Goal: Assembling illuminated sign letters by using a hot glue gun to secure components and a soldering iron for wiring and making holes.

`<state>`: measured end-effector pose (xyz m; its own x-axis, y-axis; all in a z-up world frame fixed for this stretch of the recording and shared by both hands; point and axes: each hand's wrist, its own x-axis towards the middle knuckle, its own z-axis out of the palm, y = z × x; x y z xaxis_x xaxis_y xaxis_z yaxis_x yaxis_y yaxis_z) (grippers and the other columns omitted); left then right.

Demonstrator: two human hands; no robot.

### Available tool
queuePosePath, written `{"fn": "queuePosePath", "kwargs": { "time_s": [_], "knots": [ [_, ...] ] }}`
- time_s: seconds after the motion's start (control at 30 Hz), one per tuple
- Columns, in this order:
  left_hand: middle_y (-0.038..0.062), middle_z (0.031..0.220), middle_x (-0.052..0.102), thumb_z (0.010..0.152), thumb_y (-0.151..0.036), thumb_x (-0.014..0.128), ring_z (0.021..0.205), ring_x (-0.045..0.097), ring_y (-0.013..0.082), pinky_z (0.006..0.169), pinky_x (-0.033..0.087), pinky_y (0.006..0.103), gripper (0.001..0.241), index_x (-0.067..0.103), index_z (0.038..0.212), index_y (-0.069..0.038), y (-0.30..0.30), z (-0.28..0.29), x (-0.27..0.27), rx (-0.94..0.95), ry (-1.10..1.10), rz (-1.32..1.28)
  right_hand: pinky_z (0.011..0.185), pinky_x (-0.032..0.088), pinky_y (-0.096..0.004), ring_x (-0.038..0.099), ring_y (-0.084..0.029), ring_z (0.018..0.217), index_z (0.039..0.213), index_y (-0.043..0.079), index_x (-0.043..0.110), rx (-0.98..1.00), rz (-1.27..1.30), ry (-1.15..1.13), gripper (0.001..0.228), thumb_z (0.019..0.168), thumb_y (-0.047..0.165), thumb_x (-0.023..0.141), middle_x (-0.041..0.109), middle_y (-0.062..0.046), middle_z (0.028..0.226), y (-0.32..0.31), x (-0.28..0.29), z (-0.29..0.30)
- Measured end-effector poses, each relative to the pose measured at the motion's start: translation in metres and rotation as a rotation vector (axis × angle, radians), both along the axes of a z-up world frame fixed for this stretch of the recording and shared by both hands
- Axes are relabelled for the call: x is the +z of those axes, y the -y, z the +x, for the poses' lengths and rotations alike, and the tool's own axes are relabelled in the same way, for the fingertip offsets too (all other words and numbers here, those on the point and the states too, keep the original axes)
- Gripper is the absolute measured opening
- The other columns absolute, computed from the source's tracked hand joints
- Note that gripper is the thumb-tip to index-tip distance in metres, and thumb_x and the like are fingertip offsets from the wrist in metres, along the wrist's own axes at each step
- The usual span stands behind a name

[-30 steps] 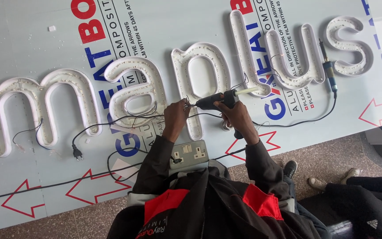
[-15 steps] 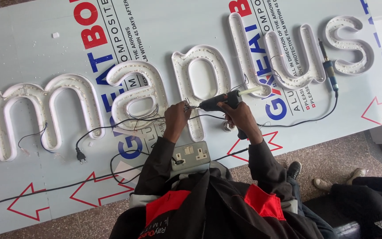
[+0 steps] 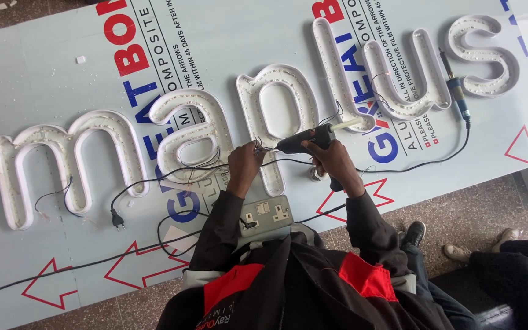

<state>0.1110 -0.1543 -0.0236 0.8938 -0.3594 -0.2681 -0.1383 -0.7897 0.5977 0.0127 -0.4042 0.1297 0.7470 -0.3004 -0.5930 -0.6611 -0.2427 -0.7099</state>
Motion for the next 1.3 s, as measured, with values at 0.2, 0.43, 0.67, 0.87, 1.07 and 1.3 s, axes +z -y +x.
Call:
{"fn": "queuePosePath", "kwargs": {
  "time_s": [0.2,0.43,0.67,0.87,1.07,1.3],
  "knots": [
    [0.019,0.102,0.088,0.106,-0.039,0.076,0.104,0.084,0.0502,0.096,0.064,0.0644,0.025,0.084,0.114,-0.016,-0.001,-0.002,0.014,-0.01,0.004,0.034,0.051,0.058,-0.032,0.065,-0.015,0.051,0.107,0.002,0.07,-0.054,0.009,0.016,0.045,0.108,0.045,0.082,0.066,-0.007,0.066,0.006,-0.001,-0.01],
    [0.026,0.11,0.086,0.103,-0.034,0.079,0.112,0.082,0.0507,0.102,0.062,0.0653,0.039,0.074,0.133,-0.009,0.0,-0.002,0.047,-0.012,-0.072,0.021,0.098,0.059,-0.057,0.079,-0.039,0.099,0.124,0.008,0.08,-0.278,-0.094,0.106,0.071,0.1,0.075,0.08,0.08,-0.022,0.102,0.027,0.03,-0.056],
    [0.019,0.097,0.082,0.11,-0.051,0.069,0.104,0.081,0.0444,0.095,0.06,0.0593,0.043,0.068,0.127,-0.012,0.042,0.008,0.066,-0.067,-0.221,-0.105,0.112,0.067,-0.051,0.081,-0.027,0.111,0.134,0.003,0.068,-1.058,0.705,0.847,0.042,0.113,0.038,0.076,0.079,-0.017,0.113,0.106,-0.076,-0.106],
    [-0.001,0.066,0.048,0.122,-0.041,0.053,0.047,0.052,0.0116,0.047,0.043,0.0266,0.042,0.073,0.109,-0.006,0.167,0.003,0.047,-0.232,-0.694,-0.507,0.107,0.068,-0.041,0.078,-0.019,0.104,0.136,0.008,0.073,-1.221,1.072,1.169,0.047,0.11,0.047,0.078,0.079,-0.002,0.109,0.115,-0.107,-0.118],
    [0.002,0.071,0.049,0.114,-0.036,0.068,0.048,0.056,0.0129,0.042,0.045,0.0249,0.034,0.063,0.119,-0.002,0.284,0.003,0.023,-0.295,-0.844,-0.533,0.101,0.067,-0.045,0.077,-0.021,0.093,0.136,0.009,0.071,-1.271,1.238,1.241,0.045,0.107,0.042,0.08,0.076,-0.002,0.098,0.126,-0.124,-0.125],
    [0.008,0.087,0.06,0.114,-0.039,0.063,0.071,0.064,0.0167,0.064,0.055,0.0291,0.033,0.06,0.124,-0.008,0.371,0.024,0.133,-0.227,-0.644,-0.702,0.112,0.065,-0.052,0.082,-0.027,0.106,0.134,0.006,0.073,-1.37,1.125,1.073,0.04,0.105,0.033,0.079,0.082,-0.009,0.108,0.142,-0.147,-0.127]
  ]
}}
